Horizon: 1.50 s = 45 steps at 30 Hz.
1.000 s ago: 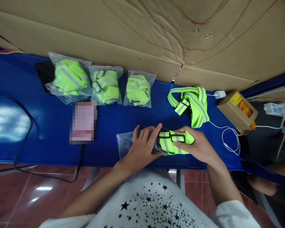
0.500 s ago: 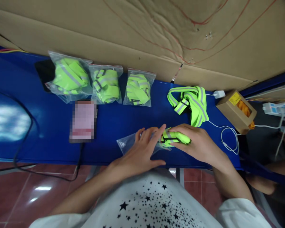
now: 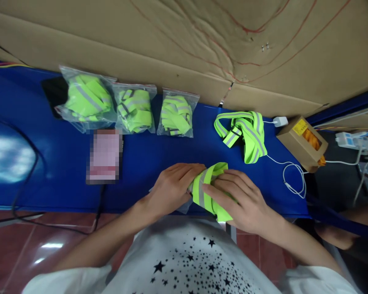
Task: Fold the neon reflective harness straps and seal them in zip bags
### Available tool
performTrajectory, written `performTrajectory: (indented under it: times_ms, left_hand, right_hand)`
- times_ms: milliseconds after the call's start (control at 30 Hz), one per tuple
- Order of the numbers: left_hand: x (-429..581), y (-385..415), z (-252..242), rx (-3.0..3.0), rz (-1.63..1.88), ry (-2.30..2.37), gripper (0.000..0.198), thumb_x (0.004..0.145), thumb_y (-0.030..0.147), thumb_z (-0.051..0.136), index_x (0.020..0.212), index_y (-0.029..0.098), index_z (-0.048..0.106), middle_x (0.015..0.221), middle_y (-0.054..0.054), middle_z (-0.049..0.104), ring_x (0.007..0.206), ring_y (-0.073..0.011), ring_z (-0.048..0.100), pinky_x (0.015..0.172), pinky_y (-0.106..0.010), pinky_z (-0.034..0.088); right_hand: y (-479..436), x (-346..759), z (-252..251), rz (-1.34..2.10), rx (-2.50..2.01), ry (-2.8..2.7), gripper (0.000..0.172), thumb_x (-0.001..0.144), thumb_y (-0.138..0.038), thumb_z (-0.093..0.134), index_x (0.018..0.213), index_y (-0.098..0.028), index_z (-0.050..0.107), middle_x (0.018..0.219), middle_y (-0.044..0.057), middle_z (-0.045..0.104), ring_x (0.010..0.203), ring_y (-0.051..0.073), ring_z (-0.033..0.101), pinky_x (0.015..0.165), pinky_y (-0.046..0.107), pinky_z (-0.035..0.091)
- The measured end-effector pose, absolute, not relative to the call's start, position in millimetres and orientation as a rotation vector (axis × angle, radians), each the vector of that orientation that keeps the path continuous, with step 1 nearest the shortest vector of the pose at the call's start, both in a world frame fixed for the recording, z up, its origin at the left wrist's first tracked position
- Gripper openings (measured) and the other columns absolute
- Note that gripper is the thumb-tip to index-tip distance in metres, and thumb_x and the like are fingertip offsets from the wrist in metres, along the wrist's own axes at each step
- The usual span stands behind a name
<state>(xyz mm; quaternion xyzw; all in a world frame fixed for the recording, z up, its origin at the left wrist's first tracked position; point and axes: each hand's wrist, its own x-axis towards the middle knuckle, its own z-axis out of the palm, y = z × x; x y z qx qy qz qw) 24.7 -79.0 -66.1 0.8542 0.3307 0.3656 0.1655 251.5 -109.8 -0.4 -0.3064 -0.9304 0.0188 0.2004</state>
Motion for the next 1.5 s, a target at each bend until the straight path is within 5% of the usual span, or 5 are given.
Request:
performTrajectory:
  times_ms: [200, 467, 733, 1000, 1500]
  left_hand:
    - [22, -84, -66, 2.384, 1.022, 0.894, 0.043, 0.089, 0.004, 0.055, 0.131, 0.013, 0.056, 0.121, -0.012, 0.075, 0.107, -0.023, 0.075, 0.092, -0.038, 0.064]
    - [25, -89, -61, 2.309, 0.931, 0.92, 0.036, 0.095, 0.01, 0.057, 0.13, 0.017, 0.055, 0.12, -0.011, 0.075, 0.111, -0.023, 0.073, 0.097, -0.04, 0.063]
    - [35, -88, -60, 2.274, 0.799, 0.801, 0.027, 0.096, 0.011, 0.055, 0.123, 0.014, 0.056, 0.115, -0.011, 0.075, 0.107, -0.0233, 0.074, 0.092, -0.038, 0.062]
    - [50, -94, -58, 1.928, 0.655, 0.863, 0.012, 0.094, 0.03, 0.065, 0.094, 0.018, 0.062, 0.091, -0.003, 0.073, 0.079, -0.017, 0.071, 0.067, -0.028, 0.054]
    - [44, -78, -46, 1.657, 0.525, 1.022, 0.031, 0.079, 0.04, 0.082, 0.099, 0.021, 0.069, 0.087, 0.001, 0.076, 0.076, -0.0174, 0.069, 0.064, -0.027, 0.047]
  right_hand:
    - [-106, 257, -3, 0.31, -0.864, -2.64, 0.053, 0.086, -0.004, 0.063, 0.139, -0.011, 0.056, 0.149, 0.023, 0.052, 0.154, 0.042, 0.033, 0.12, 0.066, 0.042]
    - [-110, 250, -2, -0.038, -0.855, -2.688, 0.029, 0.096, -0.009, 0.055, 0.124, -0.016, 0.064, 0.108, 0.011, 0.076, 0.102, 0.024, 0.071, 0.083, 0.038, 0.063]
    - [-100, 252, -10, 0.045, -0.936, -2.669, 0.049, 0.096, -0.065, 0.057, 0.102, -0.017, 0.065, 0.086, 0.007, 0.072, 0.077, 0.018, 0.065, 0.069, 0.033, 0.051]
    - [-97, 238, -21, -0.127, -0.999, -2.619, 0.039, 0.1, -0.055, 0.056, 0.079, -0.022, 0.059, 0.065, 0.001, 0.061, 0.056, 0.015, 0.05, 0.056, 0.035, 0.033]
    - [-92, 260, -12, 0.972, -1.054, -2.289, 0.036, 0.104, -0.022, 0.057, 0.14, -0.024, 0.06, 0.122, 0.005, 0.075, 0.107, 0.016, 0.073, 0.091, 0.029, 0.061]
